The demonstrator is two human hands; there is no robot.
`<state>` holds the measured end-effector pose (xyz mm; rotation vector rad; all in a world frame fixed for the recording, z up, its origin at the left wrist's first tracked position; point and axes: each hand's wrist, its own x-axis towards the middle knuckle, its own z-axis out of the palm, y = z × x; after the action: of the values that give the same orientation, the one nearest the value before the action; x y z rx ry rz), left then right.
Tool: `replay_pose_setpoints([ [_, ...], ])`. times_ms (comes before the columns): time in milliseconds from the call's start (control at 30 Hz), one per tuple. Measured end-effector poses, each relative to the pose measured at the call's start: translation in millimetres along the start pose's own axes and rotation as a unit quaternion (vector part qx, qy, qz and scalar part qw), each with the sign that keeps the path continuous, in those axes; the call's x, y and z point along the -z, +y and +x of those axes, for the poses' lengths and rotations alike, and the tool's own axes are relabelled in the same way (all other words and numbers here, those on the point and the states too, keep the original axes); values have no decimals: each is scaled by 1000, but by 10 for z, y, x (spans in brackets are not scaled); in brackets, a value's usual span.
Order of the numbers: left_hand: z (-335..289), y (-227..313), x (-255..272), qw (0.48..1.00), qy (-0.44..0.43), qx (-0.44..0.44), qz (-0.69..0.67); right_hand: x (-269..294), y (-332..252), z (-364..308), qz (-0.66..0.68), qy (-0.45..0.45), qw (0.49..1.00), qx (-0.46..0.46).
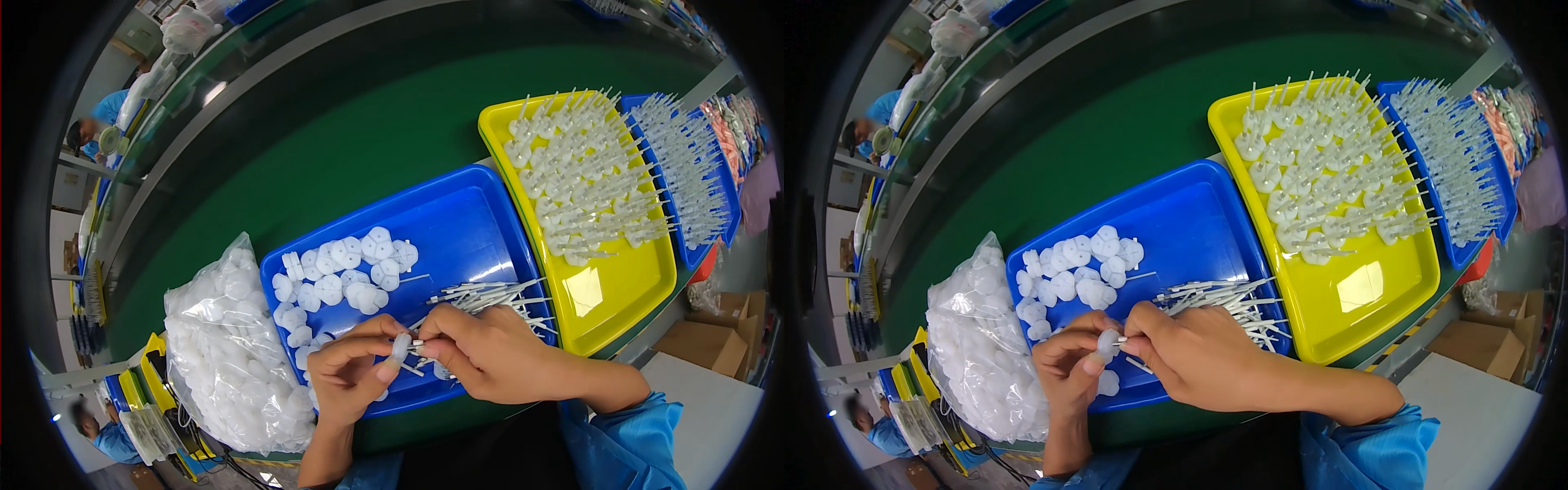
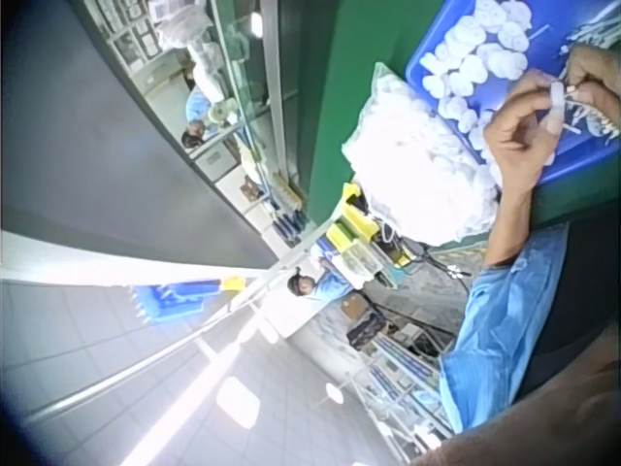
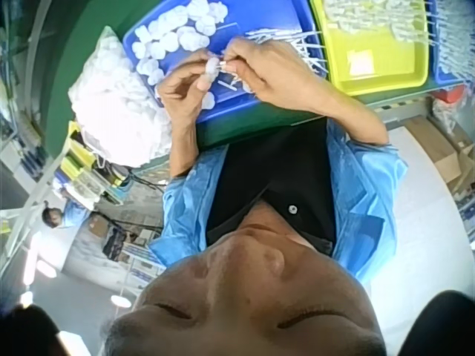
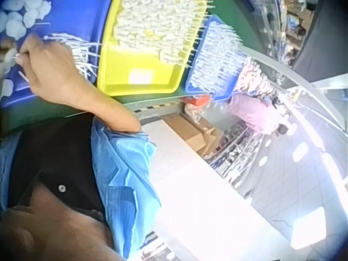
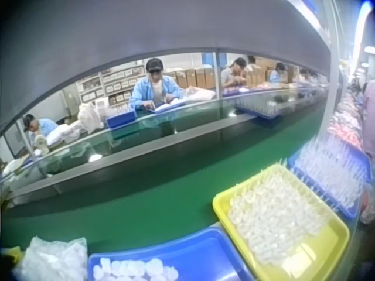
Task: The person inserts white plastic sticks into white cotton buns by hand. The person picks up a cotton bun from a blue tray, inserts a stick, and places the assembled swab into a yellow tray. The process is repeated continuously throughout the clip.
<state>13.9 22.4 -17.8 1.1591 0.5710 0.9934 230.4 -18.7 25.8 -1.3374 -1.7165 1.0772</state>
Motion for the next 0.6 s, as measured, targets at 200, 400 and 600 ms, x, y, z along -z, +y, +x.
replay_pose_setpoints([
  [200, 23, -18, -78, 999, -1, 2, 34, -18, -6, -54, -152, 23, 988, 21],
  [400, 10, -44, -5, 993, -10, 6, 114, -94, 41, -24, -163, 51, 984, 52],
  [600, 86, 7, -104, 971, 13, -111, 211, -21, 115, 95, -128, 84, 978, 139],
])
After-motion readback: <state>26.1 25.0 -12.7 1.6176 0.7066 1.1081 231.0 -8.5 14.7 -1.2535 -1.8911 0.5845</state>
